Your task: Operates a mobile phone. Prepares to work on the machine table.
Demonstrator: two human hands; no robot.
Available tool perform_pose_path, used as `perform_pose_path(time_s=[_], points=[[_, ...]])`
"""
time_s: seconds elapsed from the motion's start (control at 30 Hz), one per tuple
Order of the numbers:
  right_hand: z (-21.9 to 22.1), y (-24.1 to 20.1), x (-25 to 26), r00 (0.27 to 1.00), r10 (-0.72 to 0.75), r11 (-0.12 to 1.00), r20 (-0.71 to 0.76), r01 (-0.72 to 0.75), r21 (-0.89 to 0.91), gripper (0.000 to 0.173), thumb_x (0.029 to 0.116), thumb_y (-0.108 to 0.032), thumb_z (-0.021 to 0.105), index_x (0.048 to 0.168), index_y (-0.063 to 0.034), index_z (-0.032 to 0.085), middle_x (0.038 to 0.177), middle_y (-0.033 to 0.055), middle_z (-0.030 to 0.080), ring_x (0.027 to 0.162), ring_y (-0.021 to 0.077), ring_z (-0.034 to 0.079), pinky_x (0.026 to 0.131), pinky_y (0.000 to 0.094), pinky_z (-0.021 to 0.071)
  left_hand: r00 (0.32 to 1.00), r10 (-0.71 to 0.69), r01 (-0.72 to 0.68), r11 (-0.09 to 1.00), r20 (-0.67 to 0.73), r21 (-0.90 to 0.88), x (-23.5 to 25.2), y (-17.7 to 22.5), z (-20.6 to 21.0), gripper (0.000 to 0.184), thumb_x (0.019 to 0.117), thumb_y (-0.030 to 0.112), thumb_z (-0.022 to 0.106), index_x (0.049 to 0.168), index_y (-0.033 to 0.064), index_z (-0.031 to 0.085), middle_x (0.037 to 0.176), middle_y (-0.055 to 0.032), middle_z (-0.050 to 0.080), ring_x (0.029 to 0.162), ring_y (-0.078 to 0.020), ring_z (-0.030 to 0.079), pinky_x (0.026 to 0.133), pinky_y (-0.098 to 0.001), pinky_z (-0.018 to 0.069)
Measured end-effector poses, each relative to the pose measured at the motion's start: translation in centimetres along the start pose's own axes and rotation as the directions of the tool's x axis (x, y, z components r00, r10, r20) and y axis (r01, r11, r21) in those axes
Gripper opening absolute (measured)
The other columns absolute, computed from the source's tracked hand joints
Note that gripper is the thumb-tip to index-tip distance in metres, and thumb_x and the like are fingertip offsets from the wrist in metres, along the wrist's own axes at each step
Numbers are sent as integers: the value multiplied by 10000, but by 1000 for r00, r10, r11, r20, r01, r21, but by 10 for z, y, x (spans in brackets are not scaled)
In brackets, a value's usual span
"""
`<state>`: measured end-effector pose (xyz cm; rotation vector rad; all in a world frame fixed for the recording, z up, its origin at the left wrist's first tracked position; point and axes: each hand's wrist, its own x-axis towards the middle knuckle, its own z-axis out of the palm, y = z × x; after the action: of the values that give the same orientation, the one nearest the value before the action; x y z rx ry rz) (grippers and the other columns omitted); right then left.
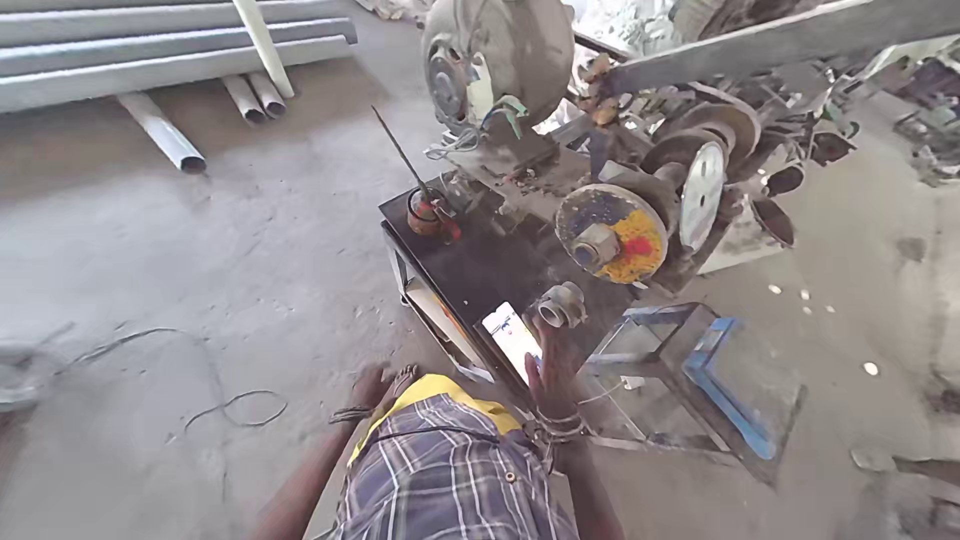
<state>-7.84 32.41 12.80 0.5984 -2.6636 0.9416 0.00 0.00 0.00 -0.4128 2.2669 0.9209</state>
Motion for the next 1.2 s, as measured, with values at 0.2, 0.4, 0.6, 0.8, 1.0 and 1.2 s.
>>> perform_pose_path(time_s=[0.2, 0.4, 0.6, 0.8, 1.0, 1.2], points=[[31, -5, 40, 943, 14, 997, 332, 12, -77, 602, 883, -70, 565, 1459, 90, 496, 1519, 270, 493, 1408, 471, 470, 1174, 609, 322, 927, -250, 257, 966, 281, 13, -25, -77, 28, 468, 1107, 283, 458, 1401, -69, 552, 1415, -315, 561, 1380, -443, 502, 1164, -569, 346], [31, 0, 24, 951, 58, 995, 303, -30, -96, 579, 886, -51, 541, 1447, 93, 510, 1494, 271, 519, 1377, 480, 501, 1143, 603, 370, 933, -269, 313, 934, 238, -173, -29, -89, 41, 464, 1108, 255, 461, 1398, -100, 535, 1412, -337, 549, 1379, -452, 496, 1167, -558, 335], [18, 9, 0, 963, 146, 988, 227, -129, -89, 568, 902, -113, 507, 1431, 95, 527, 1474, 311, 515, 1369, 515, 485, 1142, 613, 369, 956, -182, 224, 960, 231, -170, 3, -67, 39, 476, 1107, 290, 458, 1430, -53, 525, 1424, -321, 545, 1375, -443, 500, 1155, -575, 350], [12, 24, -29, 968, 223, 973, 112, -227, 32, 570, 921, -109, 452, 1428, 151, 485, 1422, 294, 575, 1343, 482, 527, 1158, 590, 359, 962, -99, 129, 986, 256, -104, 13, -32, 24, 477, 1114, 309, 429, 1413, -43, 549, 1361, -308, 599, 1311, -438, 560, 1118, -576, 393], [2, 27, -59, 941, 338, 939, 30, -339, 64, 532, 925, -81, 436, 1410, 119, 528, 1447, 298, 549, 1359, 450, 522, 1156, 553, 384, 955, -97, 119, 991, 280, -61, 10, -31, 25, 466, 1109, 289, 450, 1366, -80, 574, 1350, -326, 596, 1317, -447, 551, 1130, -569, 381], [2, 23, -67, 915, 404, 911, 21, -404, 77, 557, 930, -145, 434, 1419, 109, 517, 1458, 301, 533, 1367, 474, 493, 1131, 621, 358, 939, -140, 149, 989, 313, -5, 7, -46, 29, 469, 1107, 294, 456, 1370, -76, 576, 1390, -322, 572, 1351, -439, 526, 1149, -558, 365]])
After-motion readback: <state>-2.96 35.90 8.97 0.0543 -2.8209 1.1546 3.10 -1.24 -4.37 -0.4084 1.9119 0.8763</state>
